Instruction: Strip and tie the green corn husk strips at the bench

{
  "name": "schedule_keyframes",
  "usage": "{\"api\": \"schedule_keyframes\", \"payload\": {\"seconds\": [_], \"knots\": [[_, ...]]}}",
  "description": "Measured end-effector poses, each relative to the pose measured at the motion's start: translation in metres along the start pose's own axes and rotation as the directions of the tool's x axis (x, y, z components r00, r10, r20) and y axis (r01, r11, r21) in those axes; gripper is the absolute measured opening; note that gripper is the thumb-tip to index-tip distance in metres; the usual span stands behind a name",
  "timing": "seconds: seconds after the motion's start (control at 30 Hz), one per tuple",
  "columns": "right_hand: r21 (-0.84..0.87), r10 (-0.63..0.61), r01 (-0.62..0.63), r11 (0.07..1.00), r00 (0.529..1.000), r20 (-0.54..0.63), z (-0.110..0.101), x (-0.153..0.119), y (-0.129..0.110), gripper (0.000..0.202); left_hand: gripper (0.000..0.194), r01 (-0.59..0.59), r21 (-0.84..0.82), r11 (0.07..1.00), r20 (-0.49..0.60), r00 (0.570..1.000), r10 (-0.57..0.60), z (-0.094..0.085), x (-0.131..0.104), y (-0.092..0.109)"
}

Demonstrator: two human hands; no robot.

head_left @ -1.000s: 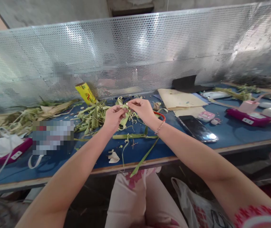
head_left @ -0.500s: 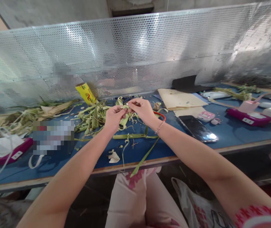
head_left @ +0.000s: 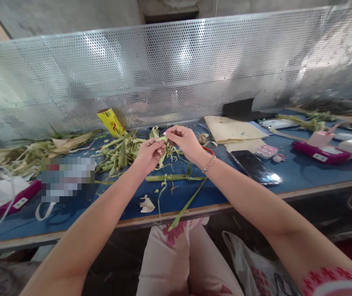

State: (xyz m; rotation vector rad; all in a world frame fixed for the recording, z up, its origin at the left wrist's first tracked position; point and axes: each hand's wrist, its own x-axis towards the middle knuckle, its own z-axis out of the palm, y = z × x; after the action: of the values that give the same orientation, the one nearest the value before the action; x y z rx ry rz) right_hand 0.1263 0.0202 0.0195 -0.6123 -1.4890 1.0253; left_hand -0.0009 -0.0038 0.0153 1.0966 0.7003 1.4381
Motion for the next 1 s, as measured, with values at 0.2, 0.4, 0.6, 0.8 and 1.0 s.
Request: {"api": "schedule_keyframes", "payload": {"seconds": [0.2, 0.4, 0.6, 0.8, 1.0], "knots": [[-0.002, 0.077, -0.077, 0.997, 0.996, 0.054, 0.002, 0.001, 0.003, 0.013, 0.014, -0.002, 0.056, 0.998, -0.001, 1.0, 0.002, -0.002, 0.001, 0.001], [0.013, 0.114, -0.115, 0.993, 0.992, 0.051, 0.003, 0.002, 0.007, 0.012, 0.017, -0.001, 0.102, 0.995, 0.014, 1.0, 0.0, -0.005, 0.001, -0.002], [0.056, 0.075, -0.077, 0.995, 0.997, 0.034, 0.003, 0.001, 0.004, 0.003, 0.013, -0.007, 0.026, 1.0, 0.016, 1.0, 0.006, -0.005, 0.002, 0.0], [-0.252, -0.239, 0.242, 0.937, 0.97, 0.044, 0.001, -0.007, -0.001, 0.007, 0.012, -0.035, -0.068, 0.997, -0.062, 0.998, 0.031, -0.004, 0.001, 0.007], [-0.318, -0.282, 0.273, 0.908, 0.959, 0.019, 0.004, -0.01, 0.004, 0.014, 0.013, -0.057, -0.138, 0.989, -0.024, 0.998, 0.054, -0.01, 0.003, 0.005]]}}
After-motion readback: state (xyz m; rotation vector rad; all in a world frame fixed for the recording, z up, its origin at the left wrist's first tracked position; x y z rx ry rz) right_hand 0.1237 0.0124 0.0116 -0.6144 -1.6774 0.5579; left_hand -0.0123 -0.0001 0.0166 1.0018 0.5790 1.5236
